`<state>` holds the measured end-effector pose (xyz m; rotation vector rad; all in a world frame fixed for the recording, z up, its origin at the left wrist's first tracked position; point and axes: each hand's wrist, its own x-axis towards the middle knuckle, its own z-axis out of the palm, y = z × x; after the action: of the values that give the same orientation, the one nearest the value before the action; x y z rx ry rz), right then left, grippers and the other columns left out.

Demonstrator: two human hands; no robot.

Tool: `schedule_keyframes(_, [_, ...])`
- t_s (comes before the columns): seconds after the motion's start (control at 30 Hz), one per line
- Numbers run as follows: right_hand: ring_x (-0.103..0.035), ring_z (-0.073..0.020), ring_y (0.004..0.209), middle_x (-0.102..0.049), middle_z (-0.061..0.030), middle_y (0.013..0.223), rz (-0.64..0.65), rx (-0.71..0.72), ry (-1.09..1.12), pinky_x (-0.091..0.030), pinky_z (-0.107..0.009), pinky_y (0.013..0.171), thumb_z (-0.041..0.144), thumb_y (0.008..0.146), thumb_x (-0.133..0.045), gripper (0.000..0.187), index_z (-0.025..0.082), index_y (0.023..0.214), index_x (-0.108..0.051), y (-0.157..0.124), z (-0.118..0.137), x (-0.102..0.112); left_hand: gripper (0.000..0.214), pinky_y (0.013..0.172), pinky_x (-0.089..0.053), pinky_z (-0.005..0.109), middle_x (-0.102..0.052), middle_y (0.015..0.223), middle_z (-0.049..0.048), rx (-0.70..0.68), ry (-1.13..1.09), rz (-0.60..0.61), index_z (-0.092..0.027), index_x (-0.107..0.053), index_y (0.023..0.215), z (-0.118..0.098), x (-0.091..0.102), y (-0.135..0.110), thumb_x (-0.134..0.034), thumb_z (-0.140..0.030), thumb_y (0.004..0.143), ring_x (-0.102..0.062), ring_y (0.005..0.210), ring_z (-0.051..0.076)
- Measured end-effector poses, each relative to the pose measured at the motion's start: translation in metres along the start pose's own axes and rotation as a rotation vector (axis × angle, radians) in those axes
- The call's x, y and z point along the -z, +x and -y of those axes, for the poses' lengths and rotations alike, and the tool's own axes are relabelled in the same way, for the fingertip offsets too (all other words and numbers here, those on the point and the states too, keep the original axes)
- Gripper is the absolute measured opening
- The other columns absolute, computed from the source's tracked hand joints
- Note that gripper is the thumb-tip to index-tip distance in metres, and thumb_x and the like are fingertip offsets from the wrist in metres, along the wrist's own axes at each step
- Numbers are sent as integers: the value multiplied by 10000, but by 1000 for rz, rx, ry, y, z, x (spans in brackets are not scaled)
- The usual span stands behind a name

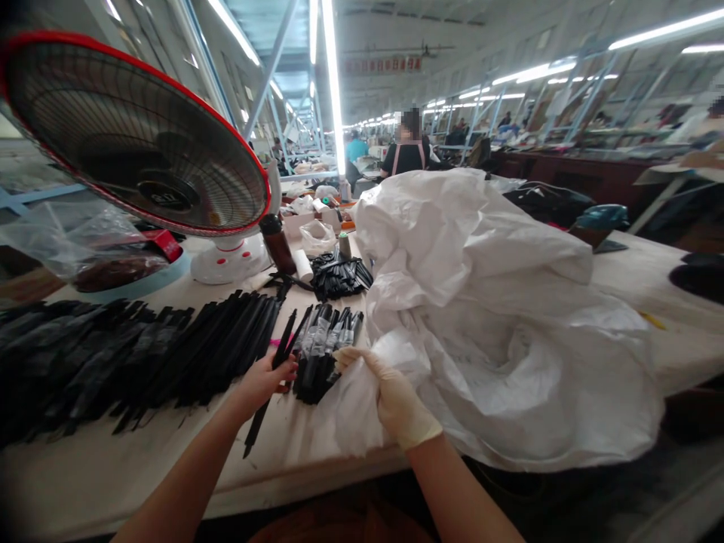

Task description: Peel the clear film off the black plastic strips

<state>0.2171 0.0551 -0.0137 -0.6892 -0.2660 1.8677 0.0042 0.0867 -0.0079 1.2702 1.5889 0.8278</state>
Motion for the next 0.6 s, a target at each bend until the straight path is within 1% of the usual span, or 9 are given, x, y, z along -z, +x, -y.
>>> schedule_keyframes(0.07, [-678, -160, 879, -743, -51, 894, 13, -17, 13, -474, -275, 916, 268, 716, -703, 176, 145, 842, -711, -1, 0, -2, 313, 448, -383, 203, -607, 702, 3, -43, 22, -3, -159, -572, 848, -1, 1, -13, -605, -449, 734, -533, 517, 113])
schedule_keyframes(0.1, [-681, -160, 870, -743, -56, 903, 16, -28, 8, -483, -268, 898, 260, 716, -702, 176, 142, 846, -709, -1, -1, -4, 320, 446, -367, 200, -594, 686, -10, -67, 21, 22, -163, -579, 858, -2, -2, -20, -607, -458, 735, -506, 498, 102])
schedule_keyframes(0.17, [-684, -172, 862, -742, -62, 916, 38, -62, -17, -501, -270, 861, 256, 722, -694, 187, 144, 871, -703, -1, -4, -7, 338, 451, -356, 205, -585, 689, -18, -80, -16, 134, -161, -595, 883, -4, -11, -32, -624, -457, 724, -469, 485, 90])
schedule_keyframes(0.23, [-688, -206, 852, -741, -68, 912, 68, -90, -52, -519, -310, 830, 276, 730, -684, 221, 146, 908, -696, 0, -7, -9, 340, 478, -366, 214, -587, 718, -13, -63, -68, 247, -149, -606, 893, -6, -25, -41, -668, -410, 683, -463, 515, 91])
schedule_keyframes(0.3, [-692, -231, 797, -741, -75, 875, 57, -103, -89, -536, -345, 781, 302, 730, -682, 254, 139, 924, -691, -1, -8, -8, 305, 552, -392, 223, -582, 722, -16, -66, -98, 285, -142, -614, 857, -9, -36, -45, -707, -328, 634, -482, 584, 102])
schedule_keyframes(0.37, [-688, -221, 710, -738, -72, 816, 4, -94, -113, -544, -335, 708, 315, 720, -695, 255, 135, 901, -687, -2, -5, -3, 230, 593, -386, 224, -555, 670, -32, -92, -93, 293, -144, -606, 776, -13, -40, -47, -709, -282, 623, -478, 614, 105])
schedule_keyframes(0.47, [-652, -173, 591, -702, -31, 684, -71, -39, -130, -517, -269, 566, 394, 696, -729, 315, 161, 901, -676, -8, 0, 4, 211, 506, -331, 210, -480, 562, -61, -69, -85, 321, -160, -553, 694, -21, -38, -48, -662, -340, 685, -403, 510, 81])
schedule_keyframes(0.53, [-606, -145, 526, -647, -3, 587, -82, -15, -160, -477, -238, 496, 509, 665, -728, 419, 174, 910, -671, -11, -3, 6, 244, 460, -300, 204, -435, 523, -79, -79, -101, 271, -173, -526, 705, -27, -36, -47, -633, -392, 716, -359, 458, 73])
schedule_keyframes(0.6, [-551, -122, 481, -594, 13, 533, -44, -36, -228, -446, -229, 478, 590, 636, -711, 482, 170, 869, -673, -13, -13, 5, 250, 462, -309, 203, -434, 529, -80, -155, -98, 157, -178, -519, 715, -30, -37, -44, -619, -407, 730, -373, 465, 79])
